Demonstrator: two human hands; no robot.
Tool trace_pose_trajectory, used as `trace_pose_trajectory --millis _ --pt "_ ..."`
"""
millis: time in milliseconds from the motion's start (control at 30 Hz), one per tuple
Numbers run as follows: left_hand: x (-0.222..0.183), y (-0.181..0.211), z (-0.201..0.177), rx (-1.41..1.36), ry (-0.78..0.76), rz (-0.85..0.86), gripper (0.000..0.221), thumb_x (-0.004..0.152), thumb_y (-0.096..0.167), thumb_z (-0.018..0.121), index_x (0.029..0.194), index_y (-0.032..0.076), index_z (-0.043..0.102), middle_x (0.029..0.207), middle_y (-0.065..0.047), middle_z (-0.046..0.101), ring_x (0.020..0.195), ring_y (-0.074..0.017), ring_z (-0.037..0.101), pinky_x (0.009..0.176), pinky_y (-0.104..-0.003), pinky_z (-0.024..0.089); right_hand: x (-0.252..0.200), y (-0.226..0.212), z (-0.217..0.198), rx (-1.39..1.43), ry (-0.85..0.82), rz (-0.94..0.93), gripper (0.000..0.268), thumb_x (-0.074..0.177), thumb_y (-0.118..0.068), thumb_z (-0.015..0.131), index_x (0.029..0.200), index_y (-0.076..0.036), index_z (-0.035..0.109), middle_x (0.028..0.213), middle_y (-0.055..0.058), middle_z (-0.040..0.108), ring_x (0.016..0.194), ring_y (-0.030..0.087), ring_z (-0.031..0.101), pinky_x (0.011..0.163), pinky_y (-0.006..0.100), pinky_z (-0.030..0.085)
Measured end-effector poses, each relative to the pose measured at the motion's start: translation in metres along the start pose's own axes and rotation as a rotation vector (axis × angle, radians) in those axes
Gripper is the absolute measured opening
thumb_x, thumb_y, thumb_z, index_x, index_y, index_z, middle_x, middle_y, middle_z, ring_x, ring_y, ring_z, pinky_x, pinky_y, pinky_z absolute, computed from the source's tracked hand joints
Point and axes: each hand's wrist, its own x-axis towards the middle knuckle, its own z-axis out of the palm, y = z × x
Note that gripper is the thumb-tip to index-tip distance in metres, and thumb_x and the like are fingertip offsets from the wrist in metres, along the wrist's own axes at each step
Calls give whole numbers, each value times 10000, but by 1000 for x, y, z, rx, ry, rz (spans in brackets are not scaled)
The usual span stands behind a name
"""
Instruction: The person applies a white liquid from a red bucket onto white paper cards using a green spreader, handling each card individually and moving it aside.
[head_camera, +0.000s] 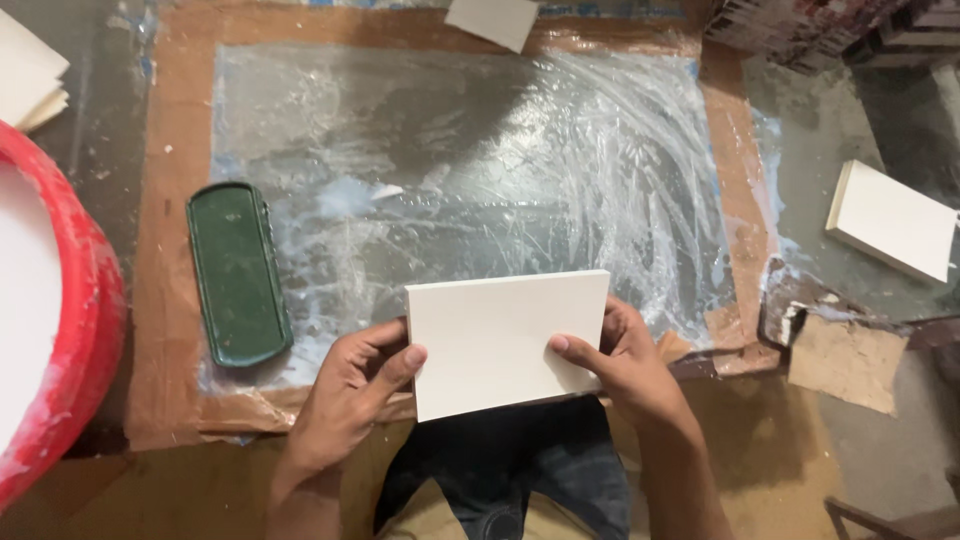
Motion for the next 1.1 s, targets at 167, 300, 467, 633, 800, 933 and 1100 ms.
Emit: trace_pose_trajectory --millis 167,300,467,633,800,933,1100 --pt "-1 -7 21 178 131 9 391 970 270 675 1170 -53 766 816 -114 774 649 -154 675 548 -302 559 -15 -9 16 -39 25 46 410 824 -188 815 1129 62 704 902 108 771 789 158 718 697 306 598" --pt "-3 -10 44 563 488 138 338 929 274 705 1066 -30 755 774 -49 759 689 -71 709 598 -274 566 -56 -9 55 -960 361 -171 310 909 -259 771 1117 -31 799 814 74 775 737 139 724 715 303 577" --pt "-23 -13 21 30 62 148 276 916 235 766 1014 -21 799 768 -58 772 653 -88 660 615 -263 536 -39 -17 20 -98 83 4 471 742 -115 823 1151 61 669 951 135 765 857 209 740 726 337 613" --pt "-19 -20 12 48 169 44 259 927 188 817 948 -69 797 715 -96 683 598 -117 547 549 -273 430 -31 8 13 -39 66 89 495 763 -80 814 1197 70 629 996 163 746 883 236 736 736 343 615" --pt "-17 -21 38 487 579 101 224 837 195 800 988 29 799 809 -62 819 704 -75 752 627 -224 580 -56 13 55 -1153 208 -45 298 954 -247 737 1197 -78 773 995 117 807 876 193 789 801 322 598" --pt "-33 -24 24 -21 261 145 166 841 110 831 943 -17 799 831 -122 813 723 -125 756 672 -276 619 -60 -7 42 -315 55 -136 478 788 -139 847 1177 93 696 995 176 789 890 254 750 766 340 612" --pt "-31 -37 10 -478 -77 118 102 890 47 850 919 -19 778 851 -124 778 704 -146 717 666 -311 608 -43 5 23 422 -206 309 784 596 -83 939 1294 -10 591 1129 110 768 980 181 766 820 309 627"
